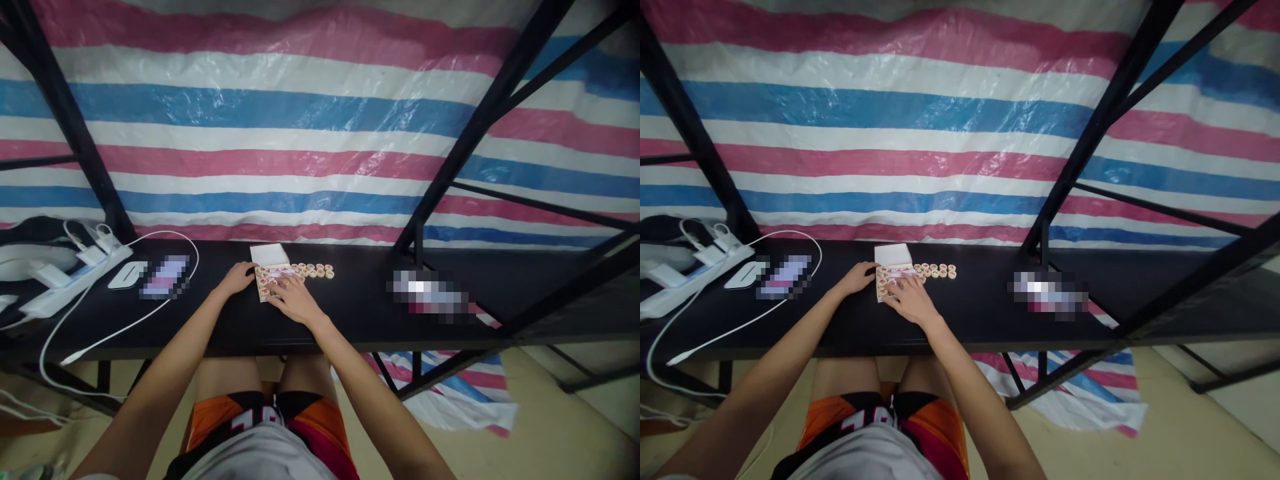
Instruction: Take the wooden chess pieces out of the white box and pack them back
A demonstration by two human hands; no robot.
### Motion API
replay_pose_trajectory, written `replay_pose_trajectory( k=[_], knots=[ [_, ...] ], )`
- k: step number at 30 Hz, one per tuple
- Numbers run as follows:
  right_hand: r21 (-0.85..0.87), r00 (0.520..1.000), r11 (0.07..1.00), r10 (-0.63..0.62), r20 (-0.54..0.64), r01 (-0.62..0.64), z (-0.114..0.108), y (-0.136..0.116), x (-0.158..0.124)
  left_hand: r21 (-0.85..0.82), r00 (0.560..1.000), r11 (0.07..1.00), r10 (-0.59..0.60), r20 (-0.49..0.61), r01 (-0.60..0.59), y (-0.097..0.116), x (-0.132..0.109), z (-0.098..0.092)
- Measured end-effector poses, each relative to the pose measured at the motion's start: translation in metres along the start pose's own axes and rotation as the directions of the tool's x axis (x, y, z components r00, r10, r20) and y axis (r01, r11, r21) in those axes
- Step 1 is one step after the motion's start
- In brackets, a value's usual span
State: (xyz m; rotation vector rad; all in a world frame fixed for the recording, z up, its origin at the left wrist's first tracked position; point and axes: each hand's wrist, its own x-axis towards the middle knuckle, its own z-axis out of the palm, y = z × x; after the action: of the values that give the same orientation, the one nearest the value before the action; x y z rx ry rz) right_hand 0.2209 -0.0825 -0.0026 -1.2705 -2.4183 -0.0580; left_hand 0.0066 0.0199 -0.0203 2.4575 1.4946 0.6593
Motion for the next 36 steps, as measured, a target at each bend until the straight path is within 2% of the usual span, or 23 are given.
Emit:
replay_pose_trajectory(
  k=[11,19,24,31,34,36],
  knots=[
    [-0.050,1.000,0.999,-0.018,0.003,0.018,0.000,0.000,-0.002,-0.001,1.000,1.000,0.007,-0.003,-0.007,-0.003,0.000,0.002],
    [-0.049,0.996,0.994,0.093,-0.017,-0.093,-0.001,0.000,-0.003,0.001,1.000,1.000,0.009,-0.016,-0.009,-0.002,0.001,0.001],
    [-0.041,0.998,0.997,0.065,0.006,-0.064,-0.001,0.001,-0.005,-0.002,1.000,1.000,0.012,-0.025,-0.012,-0.004,0.001,0.004],
    [-0.004,0.997,0.999,0.041,-0.073,-0.041,0.004,0.005,-0.006,0.001,1.000,1.000,0.008,-0.014,-0.008,-0.004,0.001,0.004],
    [0.018,0.976,0.990,0.140,-0.168,-0.139,0.003,0.013,-0.009,0.002,1.000,1.000,0.020,-0.013,-0.020,-0.003,0.001,0.003],
    [0.049,0.926,0.959,0.281,-0.252,-0.278,0.001,0.022,-0.013,0.003,0.999,1.000,0.029,-0.014,-0.029,-0.003,0.000,0.002]
  ],
)
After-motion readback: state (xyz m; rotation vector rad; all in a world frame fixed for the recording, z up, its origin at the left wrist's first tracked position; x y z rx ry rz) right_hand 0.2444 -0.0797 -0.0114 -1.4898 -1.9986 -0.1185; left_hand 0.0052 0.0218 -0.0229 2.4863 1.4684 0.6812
